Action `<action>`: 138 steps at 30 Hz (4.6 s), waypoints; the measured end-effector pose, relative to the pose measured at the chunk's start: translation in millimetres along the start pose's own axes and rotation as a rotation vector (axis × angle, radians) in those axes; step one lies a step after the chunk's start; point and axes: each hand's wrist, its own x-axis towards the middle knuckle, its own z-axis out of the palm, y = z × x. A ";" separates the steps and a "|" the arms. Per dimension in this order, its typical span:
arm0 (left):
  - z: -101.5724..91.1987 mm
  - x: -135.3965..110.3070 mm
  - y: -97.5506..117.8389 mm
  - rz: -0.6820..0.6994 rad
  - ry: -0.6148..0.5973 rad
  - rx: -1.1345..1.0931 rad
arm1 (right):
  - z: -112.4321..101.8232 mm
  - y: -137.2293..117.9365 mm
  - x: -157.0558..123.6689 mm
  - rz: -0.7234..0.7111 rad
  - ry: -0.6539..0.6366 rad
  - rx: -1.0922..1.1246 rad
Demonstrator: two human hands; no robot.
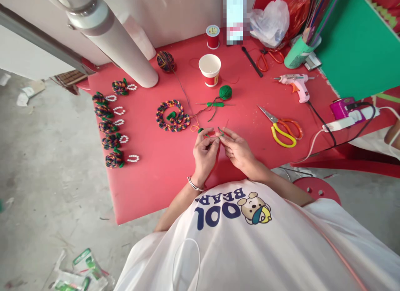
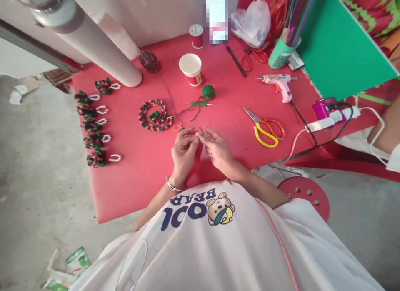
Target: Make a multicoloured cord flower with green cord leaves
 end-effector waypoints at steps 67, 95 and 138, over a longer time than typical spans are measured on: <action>-1.3 -4.2 11.7 -0.007 -0.094 0.040 | -0.8 -7.5 3.1 -0.101 -0.054 -0.069; -1.9 -8.7 18.5 -0.182 -0.035 -0.042 | 3.5 2.0 -9.3 0.178 -0.197 0.040; 1.4 -8.3 11.6 -0.087 -0.041 0.058 | -0.8 -8.2 -16.9 0.045 -0.090 0.037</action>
